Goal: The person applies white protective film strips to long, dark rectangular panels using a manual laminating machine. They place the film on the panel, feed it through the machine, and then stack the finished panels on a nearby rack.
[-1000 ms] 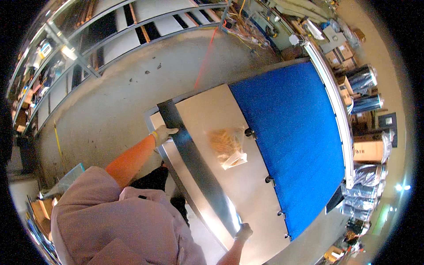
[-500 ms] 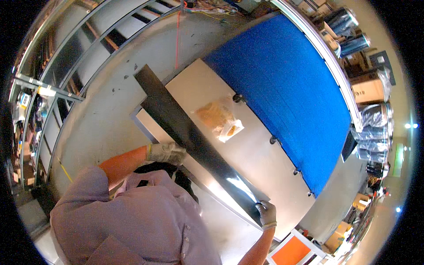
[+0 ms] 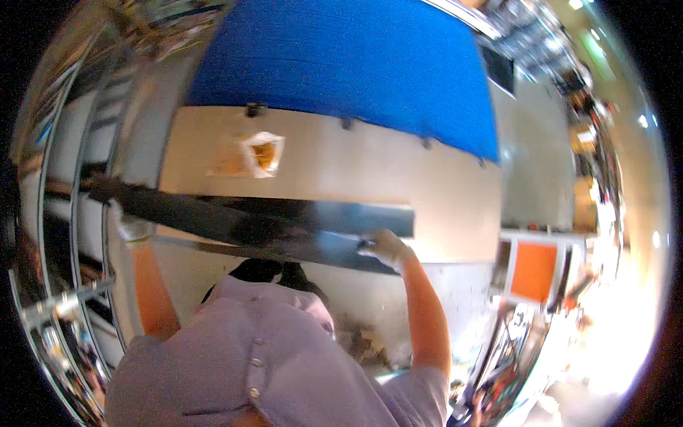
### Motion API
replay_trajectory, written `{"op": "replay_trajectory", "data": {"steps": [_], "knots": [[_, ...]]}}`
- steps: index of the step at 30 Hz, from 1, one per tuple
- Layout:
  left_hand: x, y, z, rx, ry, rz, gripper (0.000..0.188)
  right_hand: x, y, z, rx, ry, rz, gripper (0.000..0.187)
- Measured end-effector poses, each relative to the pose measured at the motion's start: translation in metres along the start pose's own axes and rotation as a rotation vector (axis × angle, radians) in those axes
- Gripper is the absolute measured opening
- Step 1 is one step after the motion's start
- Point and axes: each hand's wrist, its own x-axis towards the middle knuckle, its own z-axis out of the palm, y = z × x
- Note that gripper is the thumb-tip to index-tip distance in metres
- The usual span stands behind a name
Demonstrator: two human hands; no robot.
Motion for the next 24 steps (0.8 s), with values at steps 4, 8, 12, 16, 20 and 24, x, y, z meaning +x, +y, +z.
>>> {"op": "replay_trajectory", "data": {"steps": [4, 8, 12, 16, 20, 24], "knots": [[0.019, 0.051, 0.067, -0.064, -0.290, 0.065, 0.058, 0.012, 0.059, -0.023, -0.056, -0.022, -0.154, 0.031], [0.036, 0.073, 0.083, -0.084, -0.205, -0.019, 0.052, -0.019, 0.101, -0.020, 0.555, 0.119, -0.180, 0.027], [0.040, 0.091, 0.114, 0.503, 0.101, 0.217, 0.055, -0.060, 0.065, -0.006, 1.447, 0.202, -0.293, 0.023], [-0.006, -0.003, 0.287, 1.406, -0.186, 0.781, 0.047, -0.081, 0.032, 0.013, 1.078, 0.509, -0.485, 0.015], [-0.084, -0.082, 0.428, 1.813, -0.957, 1.106, 0.050, -0.144, -0.027, -0.009, 1.166, 0.471, -0.294, 0.012], [-0.108, -0.113, 0.474, 1.875, -1.114, 1.149, 0.055, -0.180, -0.035, -0.014, 1.418, 0.493, -0.374, 0.017]]}}
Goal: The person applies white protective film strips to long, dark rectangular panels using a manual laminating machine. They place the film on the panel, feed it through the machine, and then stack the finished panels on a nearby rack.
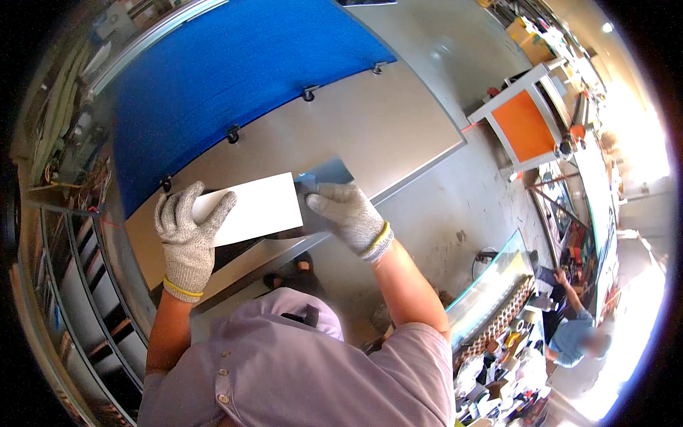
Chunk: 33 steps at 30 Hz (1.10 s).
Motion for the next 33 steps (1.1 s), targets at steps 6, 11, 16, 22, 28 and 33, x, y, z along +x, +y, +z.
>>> {"op": "replay_trajectory", "data": {"steps": [6, 11, 16, 22, 28, 33], "knots": [[0.027, 0.021, -0.008, 0.130, 0.039, 0.108, 0.063, -0.027, -0.018, -0.011, 0.036, 0.070, -0.126, 0.020], [0.042, 0.036, -0.023, 0.191, 0.029, 0.115, 0.066, -0.039, -0.030, -0.026, -0.187, 0.066, -0.153, 0.030], [0.046, 0.045, -0.026, 0.161, 0.060, 0.118, 0.064, -0.041, -0.031, -0.035, -0.268, 0.088, -0.192, 0.030], [0.046, 0.053, -0.029, 0.180, 0.056, 0.135, 0.065, -0.050, -0.034, -0.036, -0.050, 0.052, -0.160, 0.031], [0.047, 0.057, -0.026, 0.162, 0.037, 0.151, 0.069, -0.052, -0.031, -0.043, -0.114, 0.059, -0.178, 0.031], [0.047, 0.062, -0.026, 0.165, 0.038, 0.152, 0.071, -0.055, -0.034, -0.045, -0.163, 0.039, -0.191, 0.031]]}}
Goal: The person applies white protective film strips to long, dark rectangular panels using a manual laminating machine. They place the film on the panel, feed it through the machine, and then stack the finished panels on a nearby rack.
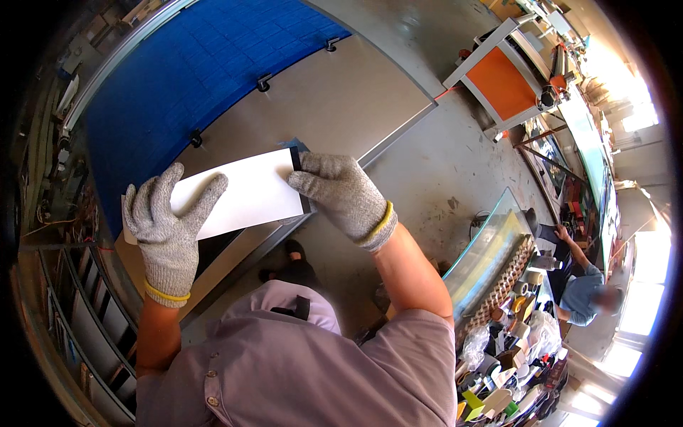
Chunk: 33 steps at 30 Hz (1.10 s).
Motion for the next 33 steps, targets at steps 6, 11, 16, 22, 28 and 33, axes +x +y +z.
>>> {"op": "replay_trajectory", "data": {"steps": [6, 11, 16, 22, 28, 33], "knots": [[0.003, 0.002, 0.003, 0.023, 0.019, 0.005, 0.068, -0.001, 0.001, -0.001, -0.010, 0.039, 0.005, 0.030], [0.004, 0.004, 0.003, 0.007, 0.065, -0.039, 0.065, -0.003, -0.008, 0.002, -0.104, 0.030, -0.026, 0.028], [0.001, -0.005, 0.011, -0.132, 0.134, -0.113, 0.056, 0.001, -0.014, 0.006, -0.106, 0.001, -0.067, 0.027], [-0.028, -0.048, 0.034, -0.416, 0.292, -0.301, 0.047, 0.041, 0.039, -0.030, -0.328, 0.051, -0.184, 0.025], [-0.256, -0.125, 0.090, -1.363, 0.732, -1.752, 0.055, 0.137, 0.170, -0.140, -0.290, 0.260, 0.017, 0.018], [-0.397, -0.082, 0.177, -1.672, 0.603, -2.065, 0.077, 0.194, 0.255, -0.147, -0.246, 0.221, 0.113, 0.021]]}}
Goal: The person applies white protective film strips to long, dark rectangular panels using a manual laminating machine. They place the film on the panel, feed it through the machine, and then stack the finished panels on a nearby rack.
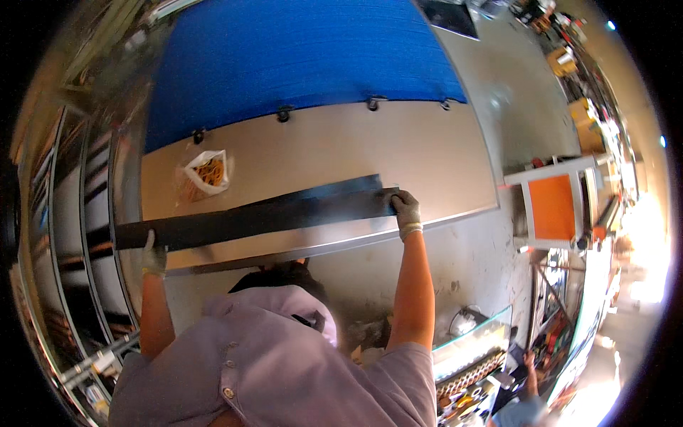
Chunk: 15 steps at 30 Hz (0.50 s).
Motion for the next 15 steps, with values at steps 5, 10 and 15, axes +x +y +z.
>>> {"op": "replay_trajectory", "data": {"steps": [5, 10, 15], "knots": [[0.042, -0.064, -0.110, 0.332, 0.537, -0.132, 0.107, 0.010, -0.035, 0.055, -1.078, 0.132, -0.117, 0.088], [-0.003, -0.072, 0.006, 1.806, -0.004, 0.348, 0.135, -0.025, -0.066, 0.137, -1.824, -0.699, -0.336, 0.131], [0.000, -0.053, 0.077, 2.104, -0.557, 0.433, 0.132, -0.025, -0.059, 0.169, -1.678, -0.772, -0.482, 0.119]]}}
